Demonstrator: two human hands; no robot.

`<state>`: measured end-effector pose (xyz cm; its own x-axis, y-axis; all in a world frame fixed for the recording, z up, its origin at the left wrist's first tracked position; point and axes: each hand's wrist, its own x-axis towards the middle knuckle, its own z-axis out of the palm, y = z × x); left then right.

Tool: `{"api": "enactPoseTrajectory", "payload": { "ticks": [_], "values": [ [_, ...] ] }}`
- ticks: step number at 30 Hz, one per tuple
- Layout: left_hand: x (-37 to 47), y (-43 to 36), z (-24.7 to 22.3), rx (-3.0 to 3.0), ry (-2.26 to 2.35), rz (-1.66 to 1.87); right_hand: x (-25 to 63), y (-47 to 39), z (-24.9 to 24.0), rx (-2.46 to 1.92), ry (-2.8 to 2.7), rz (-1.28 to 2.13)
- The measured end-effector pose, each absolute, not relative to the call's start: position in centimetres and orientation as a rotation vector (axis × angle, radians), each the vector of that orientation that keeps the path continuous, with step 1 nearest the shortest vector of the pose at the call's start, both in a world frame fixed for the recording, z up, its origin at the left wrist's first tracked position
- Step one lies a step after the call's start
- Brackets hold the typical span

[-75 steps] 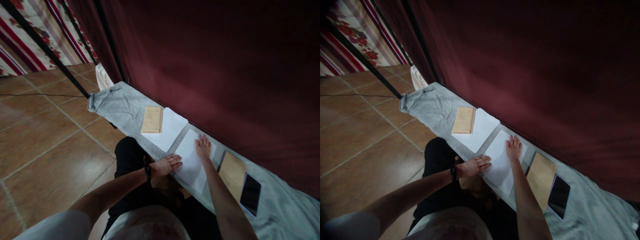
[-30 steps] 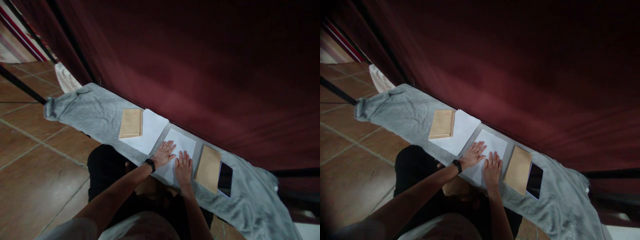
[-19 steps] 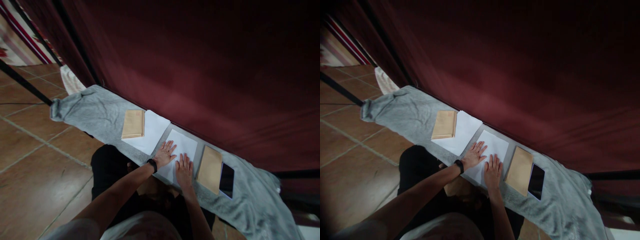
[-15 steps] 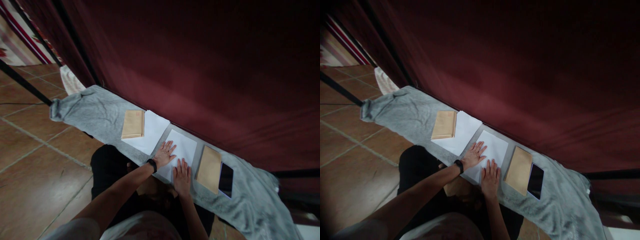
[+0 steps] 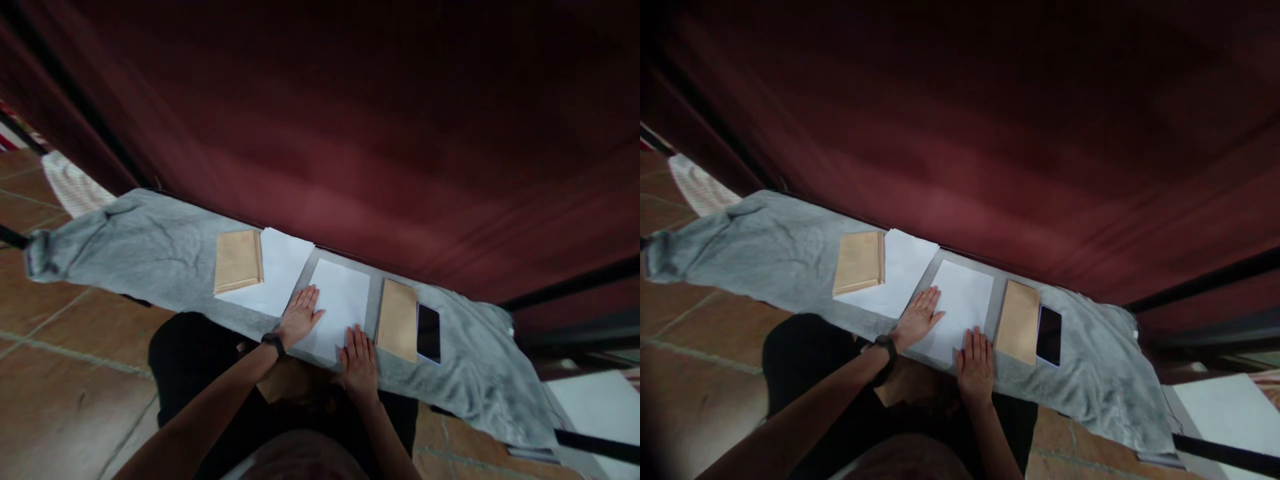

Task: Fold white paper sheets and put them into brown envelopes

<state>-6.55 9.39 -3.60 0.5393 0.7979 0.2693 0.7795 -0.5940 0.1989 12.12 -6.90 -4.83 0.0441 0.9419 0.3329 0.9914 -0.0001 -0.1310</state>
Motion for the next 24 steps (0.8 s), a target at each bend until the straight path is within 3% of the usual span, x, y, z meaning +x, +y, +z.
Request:
{"api": "enactPoseTrajectory", "payload": {
  "ticks": [8,15,24],
  "values": [
    [-7.6,6.6,-2.7,2.729,1.365,0.527,12.4,-8.2,-4.6,-2.012,-1.94,-0.236],
    [-6.6,2.3,-1.6,2.889,0.955,0.337,12.4,-8.2,-4.4,-2.007,-1.927,-0.229],
    [-10.7,2.8,-1.7,2.863,0.855,0.282,12.9,-8.8,-3.7,-1.984,-1.975,-0.232]
  ]
}}
